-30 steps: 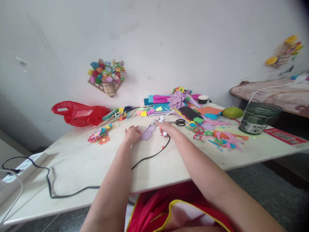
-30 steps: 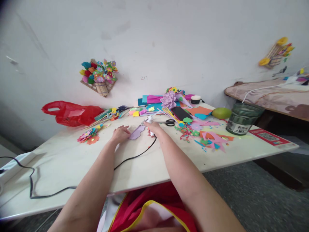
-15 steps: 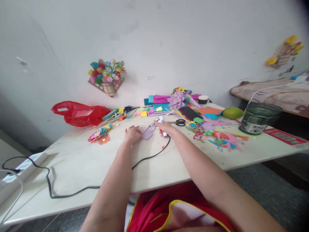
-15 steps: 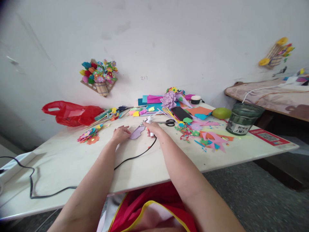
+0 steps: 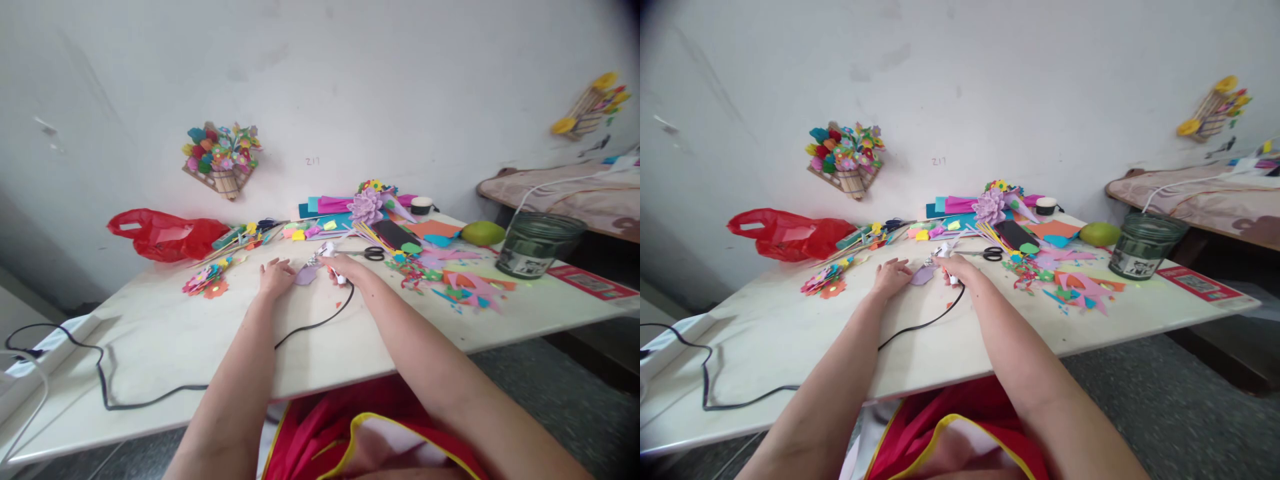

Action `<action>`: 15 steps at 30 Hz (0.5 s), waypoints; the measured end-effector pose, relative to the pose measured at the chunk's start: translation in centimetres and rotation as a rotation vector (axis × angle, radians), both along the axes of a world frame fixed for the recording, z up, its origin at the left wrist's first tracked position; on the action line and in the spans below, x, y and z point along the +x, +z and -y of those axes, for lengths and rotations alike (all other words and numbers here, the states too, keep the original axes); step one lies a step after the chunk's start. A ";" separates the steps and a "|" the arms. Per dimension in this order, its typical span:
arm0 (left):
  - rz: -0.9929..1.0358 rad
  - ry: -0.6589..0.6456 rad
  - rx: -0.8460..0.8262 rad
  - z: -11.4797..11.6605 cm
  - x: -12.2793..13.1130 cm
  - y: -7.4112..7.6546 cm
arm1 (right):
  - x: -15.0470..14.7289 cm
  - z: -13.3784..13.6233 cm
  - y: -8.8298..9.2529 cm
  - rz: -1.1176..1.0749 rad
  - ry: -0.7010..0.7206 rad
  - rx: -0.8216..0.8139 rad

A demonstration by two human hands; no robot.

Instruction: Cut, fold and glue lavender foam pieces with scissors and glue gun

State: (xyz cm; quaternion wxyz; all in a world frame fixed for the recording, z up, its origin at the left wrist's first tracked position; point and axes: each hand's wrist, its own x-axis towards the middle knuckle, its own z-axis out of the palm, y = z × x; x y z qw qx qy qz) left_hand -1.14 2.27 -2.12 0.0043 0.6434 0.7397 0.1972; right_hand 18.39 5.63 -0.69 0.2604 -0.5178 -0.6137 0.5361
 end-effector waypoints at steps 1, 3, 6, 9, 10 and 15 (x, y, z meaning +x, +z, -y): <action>0.003 0.006 -0.004 0.0 -0.2 0.1 | 0.0 -0.1 -0.1 -0.006 -0.012 0.000; 0.014 0.030 -0.025 0.1 -0.6 0.2 | 0.0 -0.2 -0.2 -0.027 -0.029 0.002; 0.023 0.051 -0.075 0.1 -1.4 0.3 | 0.1 -0.2 -0.4 -0.049 -0.034 0.013; 0.016 0.043 -0.111 0.1 -1.9 0.4 | 0.2 -0.2 -0.4 -0.049 -0.033 0.025; 0.013 0.041 -0.118 0.1 -2.0 0.3 | 0.2 -0.2 -0.4 -0.048 -0.032 0.027; 0.019 0.029 -0.131 0.0 -1.8 0.2 | 0.2 -0.2 -0.4 -0.051 -0.029 0.027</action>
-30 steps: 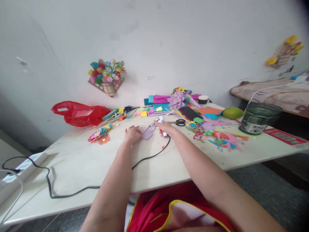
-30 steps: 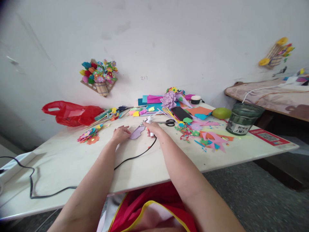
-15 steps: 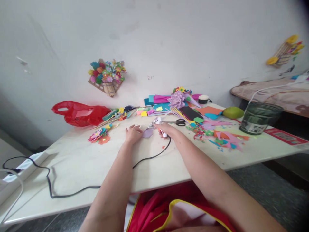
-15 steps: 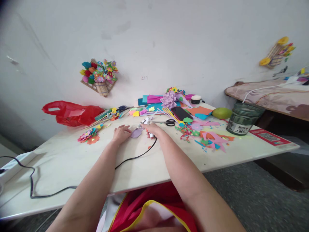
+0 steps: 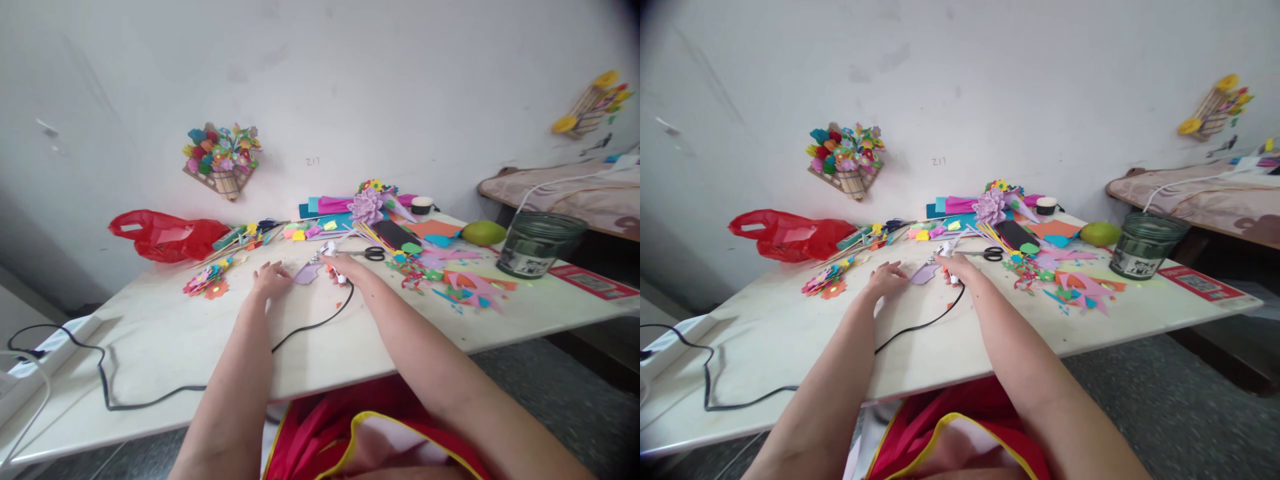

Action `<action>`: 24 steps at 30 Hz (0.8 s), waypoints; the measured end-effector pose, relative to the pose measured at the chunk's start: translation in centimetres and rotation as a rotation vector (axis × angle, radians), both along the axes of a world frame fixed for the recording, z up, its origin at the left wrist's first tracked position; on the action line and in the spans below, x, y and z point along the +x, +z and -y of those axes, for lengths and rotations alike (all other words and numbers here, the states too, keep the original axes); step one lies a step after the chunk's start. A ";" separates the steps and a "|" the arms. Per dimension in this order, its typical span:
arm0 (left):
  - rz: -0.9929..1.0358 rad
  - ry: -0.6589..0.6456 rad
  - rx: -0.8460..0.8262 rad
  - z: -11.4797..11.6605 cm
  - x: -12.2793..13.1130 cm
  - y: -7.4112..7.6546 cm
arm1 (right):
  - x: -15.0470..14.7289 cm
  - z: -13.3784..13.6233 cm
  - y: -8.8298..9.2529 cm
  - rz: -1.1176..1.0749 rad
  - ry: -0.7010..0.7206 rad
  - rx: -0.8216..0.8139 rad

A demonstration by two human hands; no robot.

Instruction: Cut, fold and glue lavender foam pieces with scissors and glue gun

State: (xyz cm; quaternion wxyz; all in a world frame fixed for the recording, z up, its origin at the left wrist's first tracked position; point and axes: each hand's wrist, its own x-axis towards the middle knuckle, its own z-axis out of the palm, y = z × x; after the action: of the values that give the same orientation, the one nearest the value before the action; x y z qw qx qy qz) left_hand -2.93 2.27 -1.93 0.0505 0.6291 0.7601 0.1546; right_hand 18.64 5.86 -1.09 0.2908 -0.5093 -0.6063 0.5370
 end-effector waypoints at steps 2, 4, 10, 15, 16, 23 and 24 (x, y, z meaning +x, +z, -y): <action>0.000 -0.008 0.005 0.0 0.1 0.0 | 0.0 0.1 0.1 0.010 0.000 0.000; 0.000 -0.015 0.008 0.1 0.2 0.0 | 0.0 0.3 0.3 0.020 0.011 0.004; 0.004 -0.021 0.028 0.1 0.3 0.0 | 0.0 0.9 0.7 0.016 0.027 0.009; 0.005 -0.018 0.040 -0.1 0.4 0.0 | 0.0 0.9 0.6 0.015 0.040 0.015; 0.006 -0.017 0.043 -0.1 0.4 -0.1 | -0.1 0.9 0.6 0.018 0.043 0.013; 0.004 -0.021 0.054 -0.2 0.5 -0.2 | -0.2 1.0 0.7 0.057 0.052 0.002; 0.001 -0.023 0.052 -0.1 0.5 -0.2 | -0.3 1.0 0.7 0.062 0.059 0.004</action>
State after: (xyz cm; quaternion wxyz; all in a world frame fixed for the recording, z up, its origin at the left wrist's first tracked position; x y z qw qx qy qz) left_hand -2.39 2.42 -2.10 0.0363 0.6387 0.7486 0.1744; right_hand 18.39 4.84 -0.38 0.2571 -0.5068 -0.6308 0.5283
